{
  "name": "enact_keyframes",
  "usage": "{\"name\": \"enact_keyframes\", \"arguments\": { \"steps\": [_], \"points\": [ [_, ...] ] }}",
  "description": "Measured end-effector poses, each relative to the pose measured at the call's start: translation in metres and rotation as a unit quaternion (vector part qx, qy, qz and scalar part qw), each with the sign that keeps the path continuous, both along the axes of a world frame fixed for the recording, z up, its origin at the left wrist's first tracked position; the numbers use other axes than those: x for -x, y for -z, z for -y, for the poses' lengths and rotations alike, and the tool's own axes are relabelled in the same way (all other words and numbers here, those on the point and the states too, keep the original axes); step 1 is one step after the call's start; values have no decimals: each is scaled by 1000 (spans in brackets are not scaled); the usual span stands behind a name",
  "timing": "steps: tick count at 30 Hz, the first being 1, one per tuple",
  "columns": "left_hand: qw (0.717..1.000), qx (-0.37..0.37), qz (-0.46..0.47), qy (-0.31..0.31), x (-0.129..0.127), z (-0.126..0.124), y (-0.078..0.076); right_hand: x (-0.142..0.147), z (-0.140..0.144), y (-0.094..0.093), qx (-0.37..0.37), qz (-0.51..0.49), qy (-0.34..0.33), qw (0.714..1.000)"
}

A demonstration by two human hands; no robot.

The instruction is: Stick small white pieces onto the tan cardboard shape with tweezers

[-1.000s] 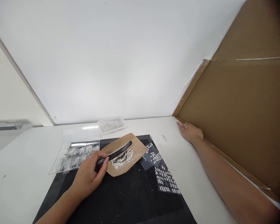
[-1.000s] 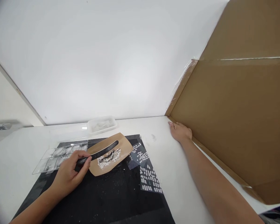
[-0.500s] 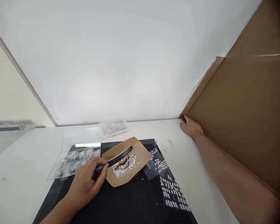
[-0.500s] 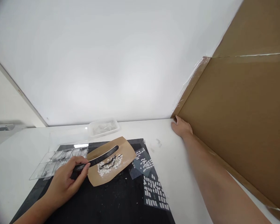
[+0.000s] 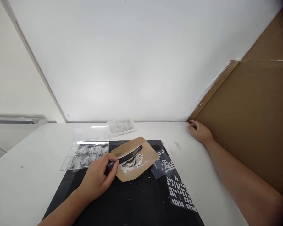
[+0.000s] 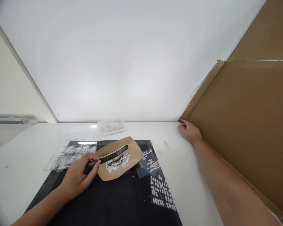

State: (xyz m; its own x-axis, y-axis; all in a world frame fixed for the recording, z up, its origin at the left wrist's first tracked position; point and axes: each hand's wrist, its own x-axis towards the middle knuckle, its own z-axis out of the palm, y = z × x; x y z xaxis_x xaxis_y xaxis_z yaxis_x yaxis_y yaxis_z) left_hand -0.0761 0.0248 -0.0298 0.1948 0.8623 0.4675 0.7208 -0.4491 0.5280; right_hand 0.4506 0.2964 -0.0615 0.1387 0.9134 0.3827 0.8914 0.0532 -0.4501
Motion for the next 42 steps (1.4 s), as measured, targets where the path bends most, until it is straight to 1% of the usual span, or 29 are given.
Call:
{"name": "enact_keyframes", "arguments": {
  "steps": [1, 3, 4, 6, 7, 10, 12, 14, 15, 17, 19, 22, 24, 26, 29, 31, 33, 36, 37, 39, 42],
  "points": [
    [1000, 6, 4, 0, 0, 0, 0, 7, 5, -2, -14, -7, 3, 1000],
    [1000, 13, 11, -8, -1, 1, -1, 27, 18, -8, -65, -42, 11, 997],
    [1000, 20, 18, -14, -2, 1, -1, 40, 27, -13, -76, -47, 7, 996],
    [999, 33, 36, -18, -4, 2, -2, 75, 51, -24, -82, -53, -25, 995],
    [998, 37, 45, -16, -5, 2, -2, 95, 67, -31, -86, -58, -54, 993],
    [998, 32, 61, -3, -8, 4, -4, 164, 126, -52, -95, -59, -201, 973],
    [998, 16, 60, 7, -9, 4, -5, 208, 166, -62, -100, -21, -268, 958],
    [998, 1, 58, 22, -9, 5, -5, 242, 197, -66, -140, 65, -304, 940],
    [998, -6, 58, 32, -9, 5, -5, 254, 207, -65, -172, 100, -313, 929],
    [997, -21, 55, 53, -9, 6, -5, 270, 219, -61, -225, 131, -290, 921],
    [996, -43, 44, 68, -10, 7, -5, 278, 224, -56, -243, 155, -276, 917],
    [994, -66, 18, 87, -12, 11, -7, 283, 228, -49, -220, 179, -298, 911],
    [992, -66, 4, 109, -15, 15, -10, 283, 231, -48, -193, 164, -315, 915],
    [990, -66, 2, 121, -17, 18, -14, 280, 233, -49, -169, 127, -313, 926],
    [990, -75, 9, 115, -20, 21, -18, 271, 231, -52, -143, 64, -279, 947],
    [991, -81, 4, 107, -20, 21, -19, 268, 232, -52, -131, 39, -268, 954],
    [991, -88, -8, 98, -19, 20, -19, 270, 236, -50, -128, 33, -285, 949],
    [989, -96, -40, 101, -17, 19, -18, 278, 245, -46, -150, 45, -335, 929],
    [989, -97, -50, 104, -17, 18, -18, 280, 247, -45, -161, 50, -341, 925],
    [988, -100, -59, 103, -16, 18, -18, 280, 246, -45, -175, 55, -326, 927],
    [988, -106, -58, 93, -16, 18, -17, 274, 239, -46, -165, 57, -281, 944]
  ]
}}
